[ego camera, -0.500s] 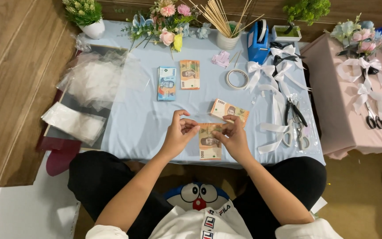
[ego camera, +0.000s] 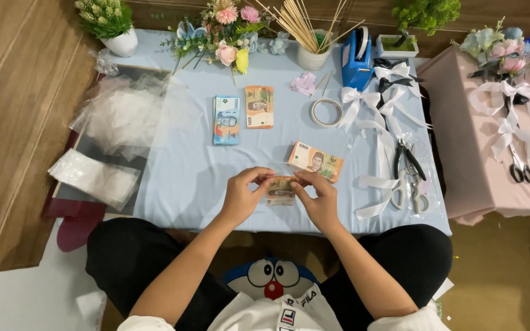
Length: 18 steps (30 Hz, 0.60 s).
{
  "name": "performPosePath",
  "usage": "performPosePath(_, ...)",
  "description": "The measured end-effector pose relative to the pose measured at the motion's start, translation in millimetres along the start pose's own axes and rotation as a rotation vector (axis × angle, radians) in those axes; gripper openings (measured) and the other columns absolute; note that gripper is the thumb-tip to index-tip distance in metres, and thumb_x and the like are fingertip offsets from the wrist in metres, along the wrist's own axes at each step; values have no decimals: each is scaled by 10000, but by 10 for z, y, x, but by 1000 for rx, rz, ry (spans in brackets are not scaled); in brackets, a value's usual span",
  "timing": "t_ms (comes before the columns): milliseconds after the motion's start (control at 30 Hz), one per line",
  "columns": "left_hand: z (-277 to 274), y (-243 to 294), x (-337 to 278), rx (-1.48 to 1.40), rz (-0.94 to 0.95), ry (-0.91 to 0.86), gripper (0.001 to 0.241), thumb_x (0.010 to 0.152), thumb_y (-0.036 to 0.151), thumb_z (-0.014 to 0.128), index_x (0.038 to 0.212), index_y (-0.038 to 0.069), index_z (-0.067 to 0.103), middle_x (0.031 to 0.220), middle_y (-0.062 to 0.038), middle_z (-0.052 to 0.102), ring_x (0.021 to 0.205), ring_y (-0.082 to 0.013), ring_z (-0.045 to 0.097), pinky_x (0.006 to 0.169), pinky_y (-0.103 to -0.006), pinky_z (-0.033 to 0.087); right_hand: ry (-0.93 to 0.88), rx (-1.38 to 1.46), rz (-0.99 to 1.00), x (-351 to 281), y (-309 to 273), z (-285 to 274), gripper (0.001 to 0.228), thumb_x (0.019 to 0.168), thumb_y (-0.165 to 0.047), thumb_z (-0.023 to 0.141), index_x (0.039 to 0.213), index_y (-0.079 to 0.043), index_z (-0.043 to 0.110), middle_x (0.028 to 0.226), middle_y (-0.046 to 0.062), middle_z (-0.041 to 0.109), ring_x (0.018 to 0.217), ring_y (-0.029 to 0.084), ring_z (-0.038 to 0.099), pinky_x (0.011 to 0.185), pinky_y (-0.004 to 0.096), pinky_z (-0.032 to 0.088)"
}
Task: The person sits at a low table and wraps individual banknotes in clear plastic sleeves. They pick up a banknote, slide it into a sleeve, and place the wrapped note on the table, repeating this process for several notes.
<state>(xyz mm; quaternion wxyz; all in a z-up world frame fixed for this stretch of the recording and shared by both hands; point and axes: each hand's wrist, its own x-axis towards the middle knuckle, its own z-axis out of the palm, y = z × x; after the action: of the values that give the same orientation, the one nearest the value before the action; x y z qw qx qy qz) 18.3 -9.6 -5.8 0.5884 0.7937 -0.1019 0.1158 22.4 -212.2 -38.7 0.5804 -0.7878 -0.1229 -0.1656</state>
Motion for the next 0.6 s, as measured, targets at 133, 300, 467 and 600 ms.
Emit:
performPosePath(133,21,4,-19,45,102,26,154,855,21,787,985,100,767,822,-42,768,762,-170,708,714,-271,604,22,-7,-3,43,-3,9,285,793,-74,894,1062,-87,801,796,49,770,702,151,712,735,294,588)
performPosePath(300,-18,104,-90,94,143,14,124,866,36,782,964,111,773,797,-20,757,758,-152,698,710,-256,603,-1,-29,-55,57,-115,-71,205,788,-63,887,980,-93,820,765,48,771,695,166,718,729,296,588)
performPosePath(467,-82,196,-117,110,209,-5,116,897,45,757,1000,94,775,820,-45,760,791,-178,716,719,-267,610,5,-60,-155,24,-156,-118,180,777,-52,892,945,-85,834,757,58,761,699,195,719,717,321,587)
performPosePath(600,-98,125,-179,164,262,14,102,924,41,730,1008,81,773,821,-59,761,784,-203,722,696,-287,612,-3,-138,-240,-20,-195,-106,184,754,-60,913,919,-71,833,759,61,750,700,206,718,703,327,595)
